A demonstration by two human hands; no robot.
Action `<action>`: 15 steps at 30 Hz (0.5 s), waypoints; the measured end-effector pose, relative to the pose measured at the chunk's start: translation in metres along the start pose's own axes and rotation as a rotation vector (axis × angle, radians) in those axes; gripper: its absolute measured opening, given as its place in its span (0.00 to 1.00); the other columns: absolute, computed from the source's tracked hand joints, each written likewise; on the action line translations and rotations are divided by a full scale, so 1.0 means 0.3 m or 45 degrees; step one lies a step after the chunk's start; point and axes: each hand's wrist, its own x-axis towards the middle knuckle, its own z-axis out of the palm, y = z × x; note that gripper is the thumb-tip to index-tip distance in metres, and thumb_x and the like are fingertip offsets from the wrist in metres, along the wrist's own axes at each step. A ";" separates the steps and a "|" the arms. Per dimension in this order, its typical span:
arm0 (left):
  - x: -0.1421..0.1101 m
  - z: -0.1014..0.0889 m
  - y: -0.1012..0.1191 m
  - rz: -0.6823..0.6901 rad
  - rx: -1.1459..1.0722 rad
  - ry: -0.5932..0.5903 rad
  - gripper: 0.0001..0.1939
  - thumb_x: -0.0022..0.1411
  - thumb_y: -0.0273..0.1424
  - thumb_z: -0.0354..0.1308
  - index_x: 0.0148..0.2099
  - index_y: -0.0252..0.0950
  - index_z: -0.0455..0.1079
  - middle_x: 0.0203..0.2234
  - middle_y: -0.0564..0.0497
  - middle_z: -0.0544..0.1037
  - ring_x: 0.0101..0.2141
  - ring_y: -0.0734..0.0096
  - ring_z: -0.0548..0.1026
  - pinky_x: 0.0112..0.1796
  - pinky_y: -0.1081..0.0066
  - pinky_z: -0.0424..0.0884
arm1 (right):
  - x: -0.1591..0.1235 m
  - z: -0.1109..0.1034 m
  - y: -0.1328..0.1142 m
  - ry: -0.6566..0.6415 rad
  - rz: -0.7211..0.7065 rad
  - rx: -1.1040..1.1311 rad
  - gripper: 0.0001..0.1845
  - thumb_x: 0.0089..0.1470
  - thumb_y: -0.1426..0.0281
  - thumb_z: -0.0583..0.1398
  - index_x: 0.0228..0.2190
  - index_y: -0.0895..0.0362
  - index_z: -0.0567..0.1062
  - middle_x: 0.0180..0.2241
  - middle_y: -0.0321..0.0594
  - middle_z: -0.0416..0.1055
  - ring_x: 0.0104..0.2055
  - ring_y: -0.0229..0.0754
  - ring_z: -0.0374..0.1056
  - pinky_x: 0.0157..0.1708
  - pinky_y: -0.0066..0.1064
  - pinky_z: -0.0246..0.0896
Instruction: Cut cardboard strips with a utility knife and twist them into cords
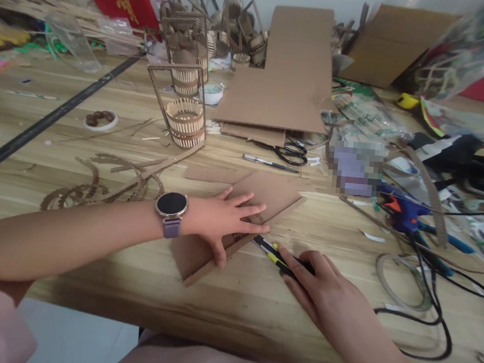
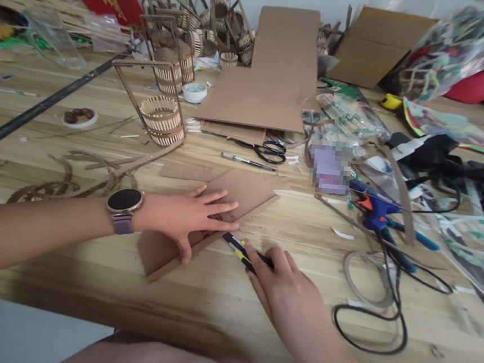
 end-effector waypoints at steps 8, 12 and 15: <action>-0.011 0.004 0.006 -0.029 0.012 -0.023 0.60 0.46 0.48 0.71 0.73 0.51 0.39 0.72 0.47 0.33 0.69 0.36 0.32 0.59 0.29 0.45 | 0.019 -0.008 -0.018 0.050 -0.037 0.005 0.26 0.69 0.65 0.42 0.52 0.61 0.75 0.33 0.45 0.70 0.30 0.41 0.74 0.22 0.31 0.73; -0.008 0.005 0.006 -0.021 0.001 -0.012 0.61 0.45 0.48 0.72 0.73 0.51 0.39 0.72 0.47 0.33 0.69 0.36 0.32 0.59 0.28 0.44 | 0.013 -0.007 -0.026 0.005 -0.034 -0.004 0.25 0.69 0.65 0.44 0.53 0.60 0.74 0.35 0.45 0.71 0.31 0.41 0.74 0.21 0.28 0.72; -0.008 0.008 0.005 -0.029 -0.016 -0.006 0.61 0.45 0.47 0.72 0.73 0.52 0.41 0.72 0.47 0.35 0.69 0.35 0.33 0.58 0.27 0.43 | 0.020 -0.002 -0.034 -0.011 -0.039 -0.013 0.24 0.69 0.65 0.44 0.53 0.59 0.74 0.35 0.46 0.71 0.31 0.40 0.73 0.23 0.28 0.72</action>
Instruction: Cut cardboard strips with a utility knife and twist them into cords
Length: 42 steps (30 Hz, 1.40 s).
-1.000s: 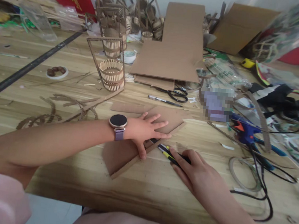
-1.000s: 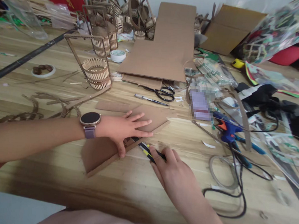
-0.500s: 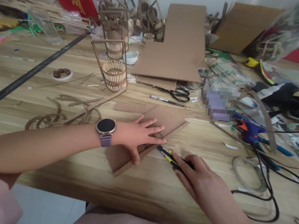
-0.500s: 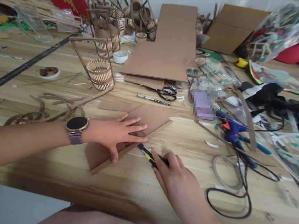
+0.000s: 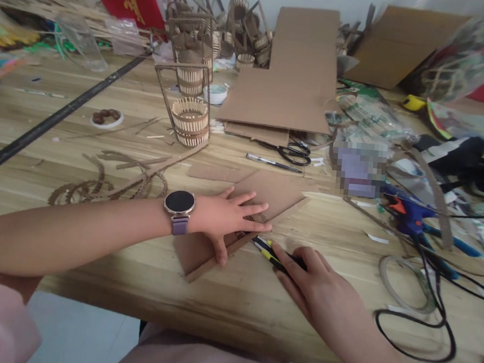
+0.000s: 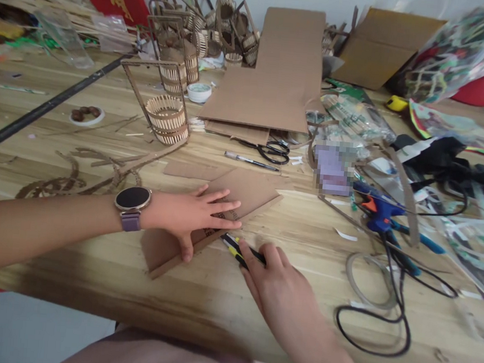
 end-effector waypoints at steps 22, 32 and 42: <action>-0.009 0.005 -0.002 0.032 -0.081 0.057 0.66 0.37 0.46 0.75 0.73 0.50 0.44 0.72 0.43 0.39 0.69 0.31 0.35 0.60 0.30 0.42 | -0.018 -0.009 -0.090 -0.010 -0.006 0.030 0.23 0.69 0.66 0.44 0.53 0.57 0.74 0.35 0.45 0.72 0.32 0.40 0.74 0.24 0.26 0.71; -0.048 0.055 0.013 0.000 -0.003 0.017 0.73 0.32 0.49 0.76 0.74 0.44 0.38 0.72 0.43 0.37 0.69 0.33 0.32 0.60 0.30 0.41 | -0.006 0.024 -0.097 0.020 0.006 0.061 0.22 0.68 0.66 0.47 0.55 0.55 0.72 0.35 0.44 0.72 0.33 0.41 0.73 0.24 0.28 0.72; -0.046 0.055 0.006 0.001 -0.046 0.045 0.72 0.31 0.46 0.76 0.73 0.47 0.40 0.72 0.44 0.39 0.69 0.32 0.33 0.60 0.30 0.42 | 0.005 0.009 -0.141 0.041 -0.076 -0.038 0.22 0.65 0.73 0.46 0.54 0.59 0.71 0.33 0.45 0.71 0.30 0.42 0.72 0.19 0.29 0.71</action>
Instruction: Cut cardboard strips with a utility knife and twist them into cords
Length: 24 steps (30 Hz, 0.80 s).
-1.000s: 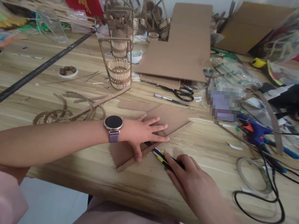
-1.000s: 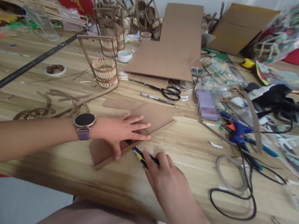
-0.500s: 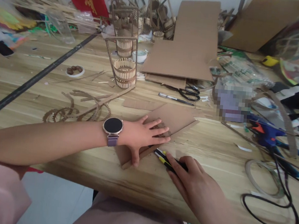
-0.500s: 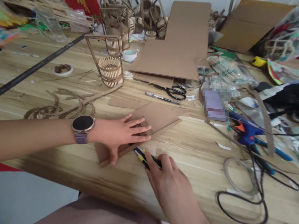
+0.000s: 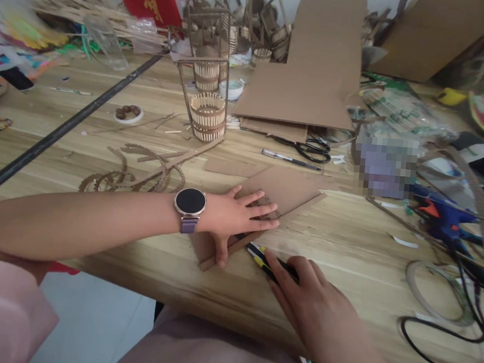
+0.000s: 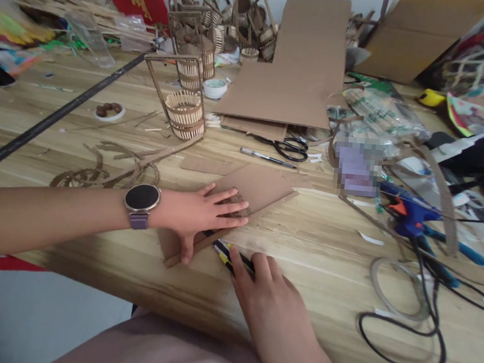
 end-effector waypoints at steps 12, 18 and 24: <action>-0.055 0.030 -0.002 0.098 0.002 0.082 0.64 0.35 0.44 0.76 0.72 0.51 0.48 0.72 0.46 0.41 0.69 0.32 0.37 0.61 0.32 0.43 | -0.017 -0.002 -0.018 0.007 0.003 0.040 0.21 0.66 0.71 0.45 0.54 0.60 0.71 0.33 0.45 0.70 0.29 0.42 0.73 0.19 0.28 0.70; -0.060 0.051 -0.019 0.111 -0.049 0.053 0.65 0.36 0.46 0.75 0.73 0.51 0.44 0.72 0.51 0.44 0.69 0.35 0.34 0.61 0.32 0.40 | -0.013 0.011 0.016 0.004 0.044 0.074 0.22 0.68 0.66 0.45 0.56 0.58 0.70 0.35 0.45 0.71 0.32 0.42 0.73 0.22 0.29 0.71; 0.020 -0.009 -0.040 0.003 0.023 0.025 0.63 0.45 0.51 0.69 0.74 0.46 0.36 0.72 0.54 0.37 0.69 0.39 0.31 0.62 0.34 0.39 | 0.038 0.039 0.125 -0.010 0.108 0.144 0.23 0.68 0.63 0.48 0.55 0.57 0.73 0.35 0.44 0.69 0.33 0.43 0.73 0.24 0.32 0.71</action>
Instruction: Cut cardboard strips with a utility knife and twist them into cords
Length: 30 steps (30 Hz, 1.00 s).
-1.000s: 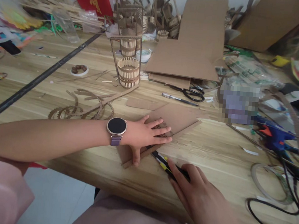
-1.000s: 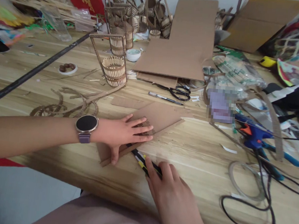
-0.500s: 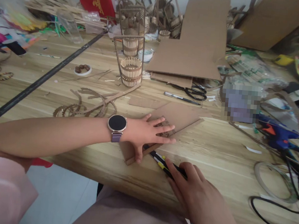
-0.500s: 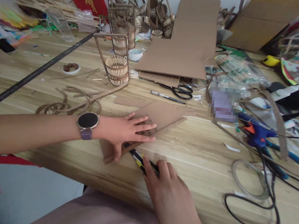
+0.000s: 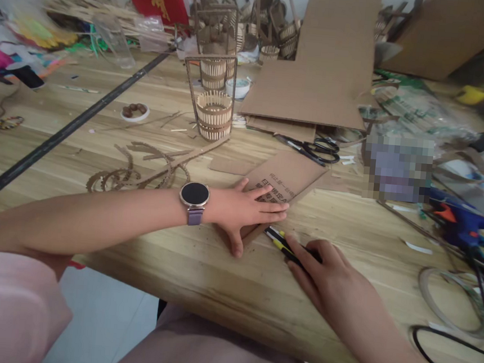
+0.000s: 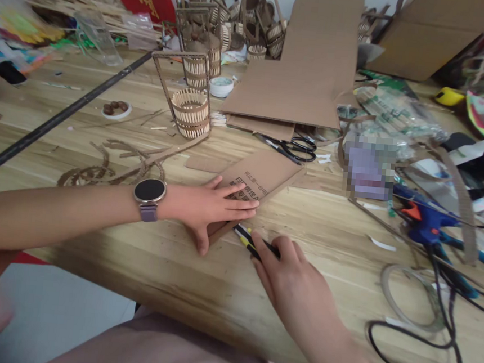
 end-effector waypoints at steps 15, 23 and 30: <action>0.013 -0.010 0.000 -0.013 -0.039 -0.003 0.65 0.44 0.50 0.69 0.74 0.42 0.35 0.72 0.52 0.39 0.69 0.39 0.29 0.63 0.37 0.43 | 0.009 -0.036 0.013 -0.015 -0.171 -0.111 0.23 0.69 0.66 0.45 0.53 0.59 0.73 0.33 0.42 0.68 0.28 0.40 0.71 0.21 0.29 0.68; 0.009 -0.012 0.003 -0.006 -0.021 -0.017 0.64 0.45 0.48 0.69 0.74 0.45 0.34 0.72 0.54 0.36 0.69 0.39 0.28 0.63 0.39 0.43 | 0.002 -0.058 -0.038 0.007 -0.203 -0.186 0.23 0.68 0.70 0.42 0.51 0.59 0.72 0.31 0.40 0.67 0.25 0.38 0.70 0.17 0.25 0.64; 0.004 -0.025 0.004 -0.018 -0.055 -0.026 0.56 0.53 0.52 0.63 0.74 0.46 0.36 0.72 0.55 0.37 0.69 0.42 0.30 0.62 0.37 0.45 | -0.013 -0.052 -0.050 0.003 -0.266 -0.237 0.22 0.64 0.76 0.43 0.53 0.61 0.69 0.31 0.41 0.66 0.26 0.38 0.70 0.18 0.25 0.65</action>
